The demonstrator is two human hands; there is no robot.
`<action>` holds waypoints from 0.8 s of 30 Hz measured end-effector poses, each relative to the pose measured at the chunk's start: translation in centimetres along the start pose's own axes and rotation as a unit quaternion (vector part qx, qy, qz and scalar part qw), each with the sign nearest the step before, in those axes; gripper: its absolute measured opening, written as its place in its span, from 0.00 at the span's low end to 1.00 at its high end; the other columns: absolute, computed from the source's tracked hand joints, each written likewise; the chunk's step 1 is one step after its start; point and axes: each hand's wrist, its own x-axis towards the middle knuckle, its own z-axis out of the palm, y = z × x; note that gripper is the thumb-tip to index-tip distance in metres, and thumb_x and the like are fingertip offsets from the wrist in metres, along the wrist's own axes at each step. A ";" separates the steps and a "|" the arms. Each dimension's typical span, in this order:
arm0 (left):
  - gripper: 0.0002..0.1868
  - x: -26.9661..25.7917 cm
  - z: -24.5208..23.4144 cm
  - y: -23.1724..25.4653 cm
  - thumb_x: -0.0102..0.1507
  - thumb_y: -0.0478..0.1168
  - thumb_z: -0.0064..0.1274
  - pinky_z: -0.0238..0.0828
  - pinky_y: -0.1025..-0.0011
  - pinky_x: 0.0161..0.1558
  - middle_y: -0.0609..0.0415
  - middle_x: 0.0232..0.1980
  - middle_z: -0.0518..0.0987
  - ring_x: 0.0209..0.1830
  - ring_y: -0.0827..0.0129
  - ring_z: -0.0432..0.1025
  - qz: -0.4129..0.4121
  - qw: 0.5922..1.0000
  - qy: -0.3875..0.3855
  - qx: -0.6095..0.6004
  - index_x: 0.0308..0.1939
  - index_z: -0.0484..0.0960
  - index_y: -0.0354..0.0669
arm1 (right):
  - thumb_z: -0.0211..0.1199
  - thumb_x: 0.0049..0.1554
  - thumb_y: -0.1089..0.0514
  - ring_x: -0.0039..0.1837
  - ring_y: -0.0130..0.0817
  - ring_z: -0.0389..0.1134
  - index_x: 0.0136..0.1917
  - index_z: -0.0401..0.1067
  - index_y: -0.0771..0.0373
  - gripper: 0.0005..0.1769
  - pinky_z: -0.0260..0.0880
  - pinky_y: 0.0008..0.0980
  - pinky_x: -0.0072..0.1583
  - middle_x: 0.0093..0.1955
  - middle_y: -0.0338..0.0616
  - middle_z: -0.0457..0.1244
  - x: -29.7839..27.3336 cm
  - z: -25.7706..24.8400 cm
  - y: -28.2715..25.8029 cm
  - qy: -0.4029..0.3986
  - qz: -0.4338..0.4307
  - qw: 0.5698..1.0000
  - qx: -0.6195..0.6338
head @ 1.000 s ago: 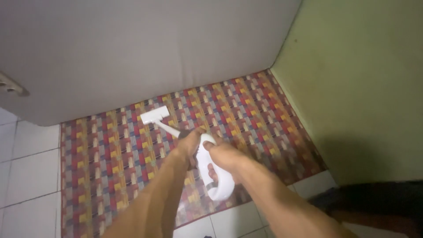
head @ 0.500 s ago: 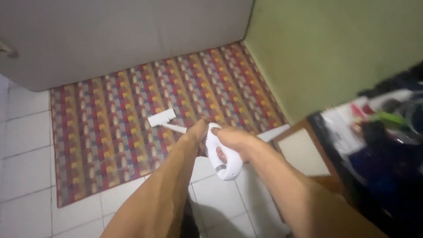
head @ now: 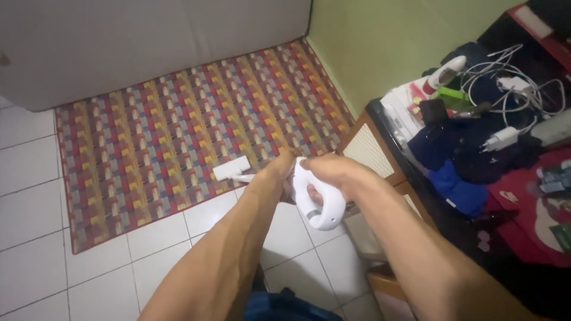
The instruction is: The person vacuums the tiled floor and a patterned rug using a vacuum cleaner.
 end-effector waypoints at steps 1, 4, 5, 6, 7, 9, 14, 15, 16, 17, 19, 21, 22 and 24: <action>0.18 -0.5 0.1 0.3 0.67 0.53 0.41 0.73 0.49 0.44 0.50 0.40 0.80 0.38 0.57 0.75 -0.026 0.999 0.023 0.005 0.46 0.76 0.44 | 0.53 0.66 0.50 0.31 0.30 0.62 0.54 0.69 0.68 0.17 0.65 0.30 0.29 0.37 0.46 0.63 0.3 0.0 0.0 -0.006 0.001 1.000 0.008; 0.18 -0.6 -0.5 0.8 0.67 0.53 0.41 0.73 0.48 0.45 0.50 0.40 0.80 0.38 0.57 0.75 -0.044 0.999 0.024 0.018 0.46 0.77 0.44 | 0.51 0.67 0.48 0.31 0.28 0.63 0.55 0.69 0.67 0.18 0.68 0.28 0.30 0.38 0.44 0.64 1.6 0.3 -0.2 -0.016 -0.002 1.000 0.013; 0.18 0.0 -1.0 1.2 0.67 0.53 0.41 0.73 0.48 0.45 0.51 0.39 0.81 0.38 0.57 0.76 -0.039 0.999 0.011 0.022 0.46 0.77 0.44 | 0.51 0.67 0.48 0.31 0.28 0.64 0.55 0.69 0.67 0.19 0.68 0.28 0.30 0.38 0.44 0.64 2.2 0.5 -0.3 -0.013 -0.012 1.000 0.000; 0.18 0.6 -1.4 1.6 0.67 0.53 0.41 0.73 0.49 0.45 0.51 0.39 0.81 0.37 0.58 0.76 -0.033 0.999 -0.002 0.026 0.46 0.78 0.44 | 0.50 0.67 0.48 0.31 0.28 0.65 0.56 0.70 0.67 0.19 0.68 0.28 0.30 0.38 0.44 0.64 2.9 0.7 -0.5 -0.011 -0.022 1.000 -0.013; 0.18 1.3 -2.0 2.1 0.67 0.53 0.41 0.74 0.49 0.45 0.51 0.39 0.82 0.37 0.58 0.76 -0.026 0.999 -0.015 0.031 0.46 0.79 0.44 | 0.50 0.67 0.48 0.30 0.28 0.63 0.56 0.69 0.65 0.18 0.66 0.29 0.29 0.37 0.44 0.63 3.5 1.0 -0.6 -0.022 -0.020 0.999 0.020; 0.20 2.4 -2.8 3.1 0.67 0.54 0.40 0.74 0.50 0.45 0.50 0.38 0.82 0.36 0.58 0.77 -0.032 0.999 -0.011 0.042 0.46 0.79 0.44 | 0.49 0.66 0.49 0.29 0.28 0.60 0.57 0.68 0.61 0.16 0.60 0.30 0.26 0.36 0.43 0.62 4.7 1.9 -0.8 -0.044 -0.017 0.995 0.085; 0.19 4.6 -4.6 6.2 0.67 0.51 0.41 0.75 0.52 0.43 0.49 0.38 0.83 0.35 0.58 0.78 0.011 0.999 -0.016 0.050 0.46 0.79 0.42 | 0.49 0.66 0.49 0.28 0.29 0.60 0.58 0.66 0.61 0.16 0.60 0.30 0.26 0.36 0.44 0.61 6.6 3.0 -3.9 -0.022 -0.027 0.998 0.059; 0.18 5.0 -4.7 7.1 0.66 0.52 0.41 0.75 0.51 0.42 0.49 0.37 0.82 0.34 0.58 0.77 0.000 0.998 0.013 0.054 0.45 0.78 0.43 | 0.50 0.66 0.50 0.29 0.28 0.60 0.59 0.67 0.60 0.15 0.60 0.30 0.26 0.37 0.44 0.62 6.9 3.2 -4.8 -0.007 -0.024 0.998 0.061; 0.18 5.2 -4.9 8.1 0.66 0.52 0.42 0.76 0.50 0.41 0.49 0.37 0.81 0.33 0.58 0.77 -0.012 0.997 0.042 0.059 0.45 0.78 0.43 | 0.50 0.66 0.50 0.29 0.28 0.60 0.61 0.65 0.58 0.15 0.60 0.30 0.27 0.37 0.43 0.62 7.2 3.3 -5.8 -0.013 -0.020 0.998 0.060; 0.18 5.4 -5.0 9.4 0.66 0.53 0.42 0.76 0.49 0.41 0.49 0.36 0.81 0.32 0.58 0.76 -0.023 0.995 0.071 0.064 0.44 0.77 0.44 | 0.49 0.66 0.50 0.29 0.28 0.60 0.63 0.63 0.56 0.15 0.60 0.30 0.27 0.37 0.42 0.61 7.7 3.5 -6.9 -0.019 -0.018 0.998 0.060; 0.17 5.8 -5.2 11.5 0.65 0.52 0.45 0.76 0.48 0.39 0.48 0.36 0.81 0.31 0.58 0.77 -0.003 0.993 0.100 0.058 0.45 0.77 0.42 | 0.49 0.66 0.49 0.29 0.27 0.59 0.67 0.61 0.53 0.17 0.60 0.29 0.27 0.37 0.41 0.61 9.0 3.8 -9.1 -0.014 -0.013 0.998 0.055; 0.17 6.2 -5.4 13.9 0.65 0.51 0.48 0.77 0.50 0.38 0.48 0.36 0.81 0.30 0.58 0.77 0.003 0.989 0.131 0.062 0.46 0.78 0.42 | 0.50 0.65 0.49 0.29 0.27 0.59 0.70 0.63 0.49 0.20 0.60 0.29 0.27 0.36 0.40 0.62 10.3 4.3 -11.0 0.007 -0.010 0.999 0.045; 0.18 6.4 -5.5 15.2 0.64 0.52 0.49 0.76 0.51 0.37 0.49 0.36 0.81 0.30 0.59 0.77 -0.002 0.987 0.149 0.068 0.47 0.79 0.41 | 0.49 0.65 0.48 0.29 0.27 0.58 0.71 0.62 0.47 0.21 0.60 0.29 0.28 0.36 0.40 0.61 11.1 4.6 -12.1 -0.005 -0.007 0.999 0.046; 0.19 7.1 -5.7 18.0 0.63 0.50 0.52 0.76 0.52 0.35 0.47 0.37 0.81 0.30 0.58 0.77 0.018 0.980 0.185 0.067 0.49 0.77 0.40 | 0.48 0.66 0.47 0.30 0.26 0.57 0.73 0.59 0.45 0.23 0.60 0.29 0.29 0.36 0.40 0.58 12.9 4.9 -14.5 -0.029 0.002 0.998 0.047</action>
